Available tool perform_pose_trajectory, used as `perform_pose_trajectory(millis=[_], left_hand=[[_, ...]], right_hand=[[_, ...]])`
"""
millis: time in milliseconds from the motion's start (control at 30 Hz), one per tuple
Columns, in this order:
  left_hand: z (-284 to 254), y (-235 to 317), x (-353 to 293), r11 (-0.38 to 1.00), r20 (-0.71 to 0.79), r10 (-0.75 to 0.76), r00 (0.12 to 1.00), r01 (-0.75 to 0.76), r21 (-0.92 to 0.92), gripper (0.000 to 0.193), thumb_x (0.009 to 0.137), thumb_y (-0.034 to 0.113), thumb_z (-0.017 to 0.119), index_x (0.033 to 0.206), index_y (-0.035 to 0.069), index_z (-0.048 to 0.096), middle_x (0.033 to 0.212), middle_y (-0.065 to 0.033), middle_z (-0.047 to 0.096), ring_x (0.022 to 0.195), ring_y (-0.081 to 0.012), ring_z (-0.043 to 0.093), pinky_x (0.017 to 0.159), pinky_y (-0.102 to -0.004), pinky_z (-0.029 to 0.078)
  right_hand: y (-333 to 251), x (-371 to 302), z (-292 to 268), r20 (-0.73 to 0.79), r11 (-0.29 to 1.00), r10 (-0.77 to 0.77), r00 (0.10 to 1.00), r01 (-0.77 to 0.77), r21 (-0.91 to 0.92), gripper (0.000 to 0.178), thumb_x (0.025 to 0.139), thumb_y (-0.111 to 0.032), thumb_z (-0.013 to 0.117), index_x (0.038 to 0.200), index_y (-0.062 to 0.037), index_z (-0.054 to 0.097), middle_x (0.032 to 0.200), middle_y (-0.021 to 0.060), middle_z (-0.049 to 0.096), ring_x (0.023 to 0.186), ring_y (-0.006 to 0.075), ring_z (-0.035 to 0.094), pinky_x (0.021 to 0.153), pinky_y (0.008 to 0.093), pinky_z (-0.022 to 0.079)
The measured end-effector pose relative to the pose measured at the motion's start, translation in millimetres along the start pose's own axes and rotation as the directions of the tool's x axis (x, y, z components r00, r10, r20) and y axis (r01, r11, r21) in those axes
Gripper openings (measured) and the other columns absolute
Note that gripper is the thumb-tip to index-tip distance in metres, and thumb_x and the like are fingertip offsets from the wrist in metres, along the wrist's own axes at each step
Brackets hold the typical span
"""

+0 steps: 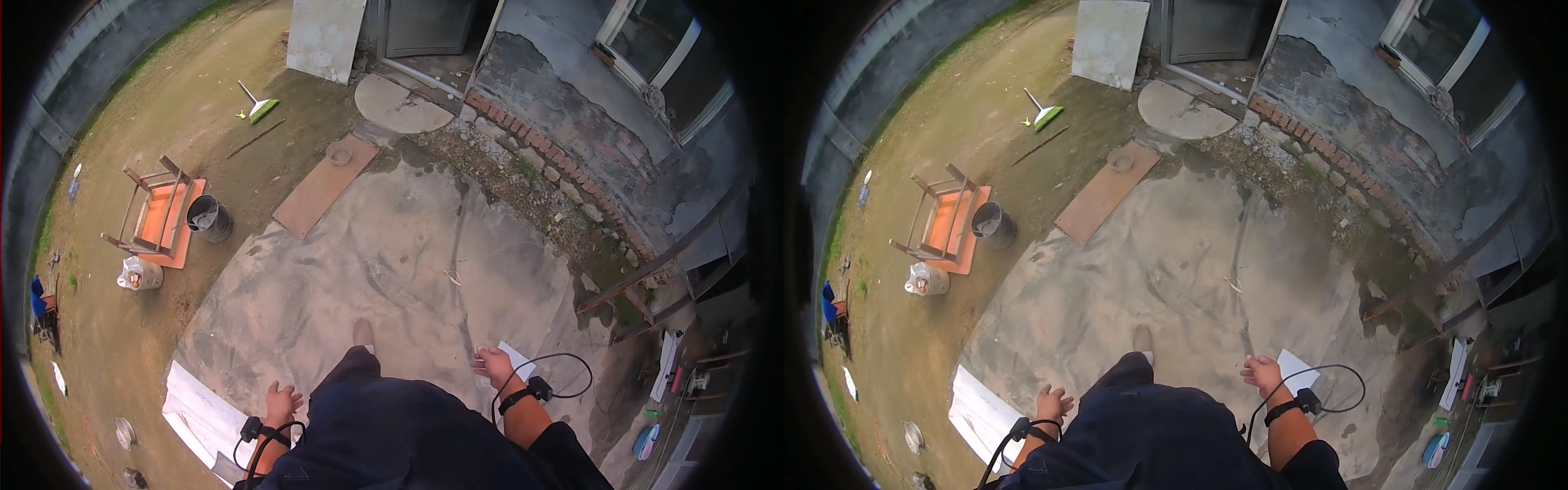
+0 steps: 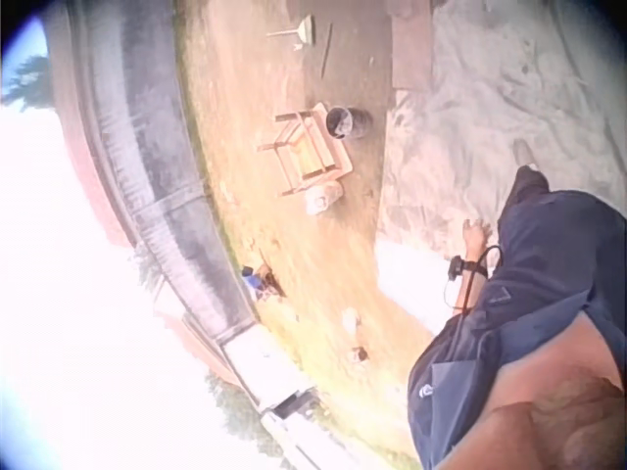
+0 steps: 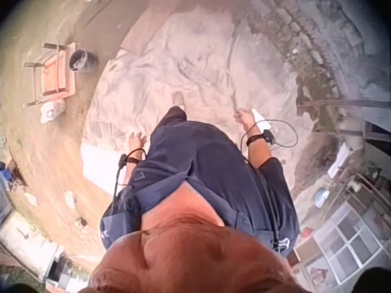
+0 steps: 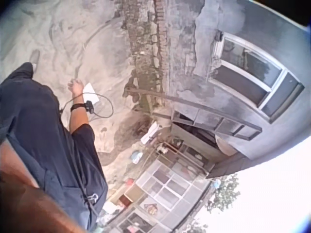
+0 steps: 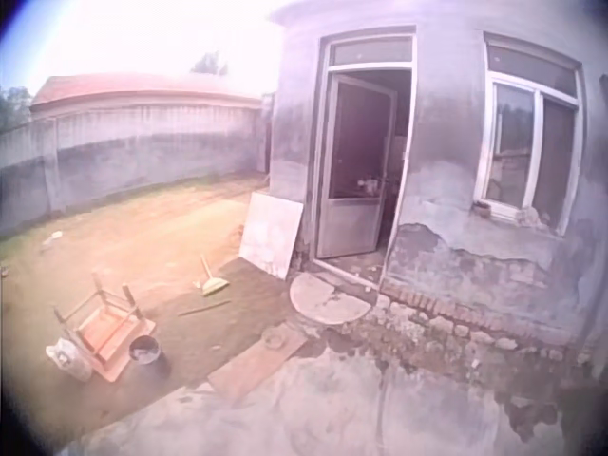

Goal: Clearing debris with a shovel and metal bar, moving buckets, and using a small tool to repair a portable stove burner unit.

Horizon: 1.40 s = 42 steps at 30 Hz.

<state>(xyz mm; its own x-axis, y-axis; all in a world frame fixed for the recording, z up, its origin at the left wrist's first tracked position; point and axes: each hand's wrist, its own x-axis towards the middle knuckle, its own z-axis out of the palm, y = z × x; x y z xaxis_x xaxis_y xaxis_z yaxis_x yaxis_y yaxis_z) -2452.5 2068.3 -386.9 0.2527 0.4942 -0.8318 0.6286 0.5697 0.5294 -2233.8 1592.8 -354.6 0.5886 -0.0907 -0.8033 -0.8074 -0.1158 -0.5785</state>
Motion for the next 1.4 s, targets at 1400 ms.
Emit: perform_pose_trajectory(millis=[1400], left_hand=[[720.3, 981.4, 402.2, 0.903, 0.293, 0.22, 0.93, -0.308, 0.299, 0.073, 0.087, 0.007, 0.055, 0.147, 0.002, 0.015, 0.117, -0.0202, 0.054, 0.083, -0.0256, 0.065, 0.061, -0.0325, 0.055]], right_hand=[[-828.7, 534.9, 166.7, -0.148, 0.983, 0.069, 0.987, -0.041, 0.181, 0.038, 0.092, -0.039, 0.057, 0.1, -0.0014, 0.057, 0.091, 0.0087, 0.062, 0.069, 0.0211, 0.064, 0.061, 0.0343, 0.054]])
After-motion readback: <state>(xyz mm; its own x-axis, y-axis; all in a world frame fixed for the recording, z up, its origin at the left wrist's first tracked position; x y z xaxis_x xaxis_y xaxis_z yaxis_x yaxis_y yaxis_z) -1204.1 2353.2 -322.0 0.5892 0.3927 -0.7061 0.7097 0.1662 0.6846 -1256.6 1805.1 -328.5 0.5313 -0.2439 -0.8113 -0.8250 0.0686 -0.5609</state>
